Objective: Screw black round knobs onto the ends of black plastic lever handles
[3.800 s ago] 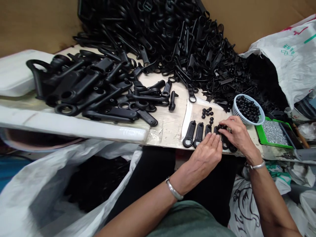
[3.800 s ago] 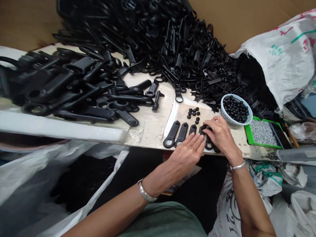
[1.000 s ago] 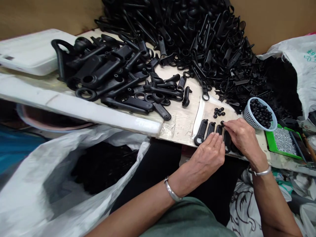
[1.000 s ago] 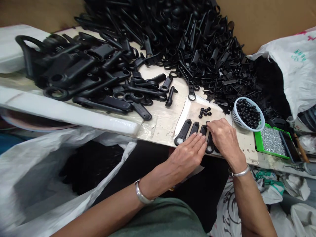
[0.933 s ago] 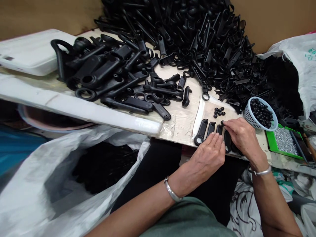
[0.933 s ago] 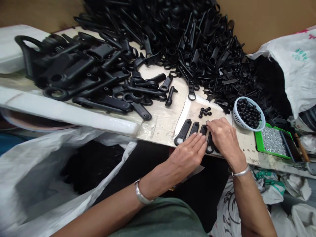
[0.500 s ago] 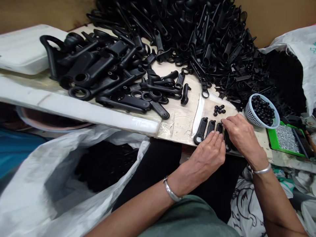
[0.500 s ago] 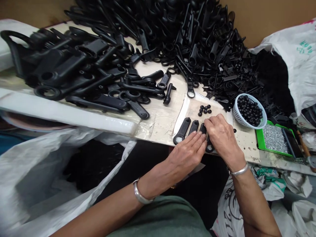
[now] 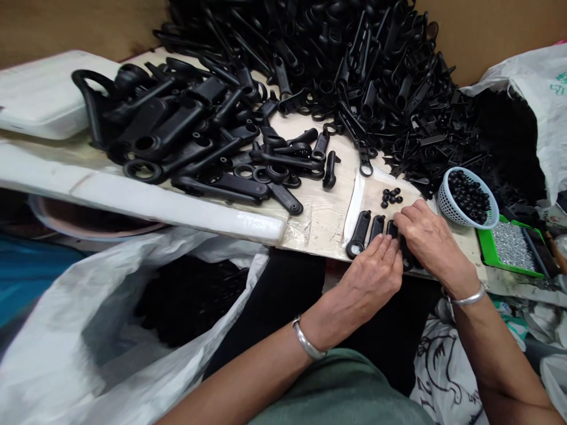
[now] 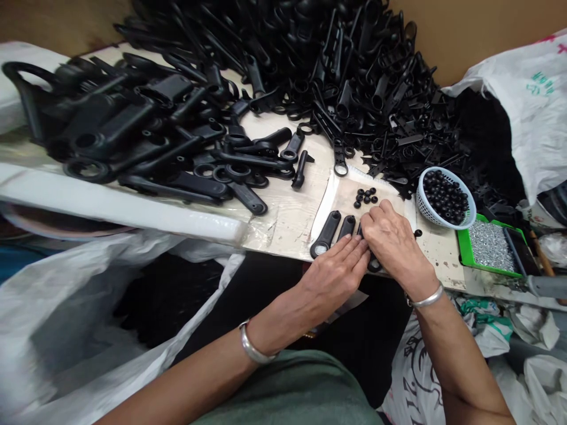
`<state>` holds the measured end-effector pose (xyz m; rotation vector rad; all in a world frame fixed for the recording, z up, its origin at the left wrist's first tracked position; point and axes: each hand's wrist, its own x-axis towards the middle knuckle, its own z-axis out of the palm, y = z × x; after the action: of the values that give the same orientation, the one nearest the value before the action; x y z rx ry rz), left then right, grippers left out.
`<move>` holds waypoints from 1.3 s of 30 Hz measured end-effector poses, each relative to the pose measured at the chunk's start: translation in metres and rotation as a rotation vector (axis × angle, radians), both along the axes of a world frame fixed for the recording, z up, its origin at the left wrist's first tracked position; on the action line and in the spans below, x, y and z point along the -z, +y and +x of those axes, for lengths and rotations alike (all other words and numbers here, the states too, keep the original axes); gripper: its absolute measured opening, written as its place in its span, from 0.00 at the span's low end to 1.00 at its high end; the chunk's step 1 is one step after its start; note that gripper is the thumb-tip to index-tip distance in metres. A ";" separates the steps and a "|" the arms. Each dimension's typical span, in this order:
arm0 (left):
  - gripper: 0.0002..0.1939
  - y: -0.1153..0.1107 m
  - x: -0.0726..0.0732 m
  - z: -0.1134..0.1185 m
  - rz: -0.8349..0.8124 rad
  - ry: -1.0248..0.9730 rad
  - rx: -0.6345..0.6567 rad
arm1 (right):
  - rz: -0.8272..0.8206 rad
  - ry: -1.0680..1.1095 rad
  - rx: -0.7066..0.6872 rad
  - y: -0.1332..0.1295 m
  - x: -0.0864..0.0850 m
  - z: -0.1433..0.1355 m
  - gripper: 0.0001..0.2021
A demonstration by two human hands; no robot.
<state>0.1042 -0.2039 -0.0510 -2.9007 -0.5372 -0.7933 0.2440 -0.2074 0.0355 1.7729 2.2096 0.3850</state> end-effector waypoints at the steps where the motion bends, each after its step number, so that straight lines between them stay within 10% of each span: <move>1: 0.18 0.000 0.000 0.000 -0.008 0.000 0.002 | -0.007 0.012 -0.007 0.001 0.000 0.001 0.09; 10: 0.17 0.003 0.003 0.001 -0.039 -0.053 0.042 | 0.088 0.443 0.090 0.004 0.001 0.046 0.14; 26: 0.18 0.002 0.008 0.001 -0.083 -0.036 0.052 | -0.284 0.366 0.274 0.048 -0.005 0.049 0.13; 39: 0.15 0.005 0.003 -0.021 0.008 -0.065 -0.114 | -0.033 1.467 0.365 0.004 0.003 0.069 0.14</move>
<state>0.0830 -0.1992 -0.0538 -2.8155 -0.6978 -0.8740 0.3133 -0.2036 0.0325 2.7853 2.3250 -1.4622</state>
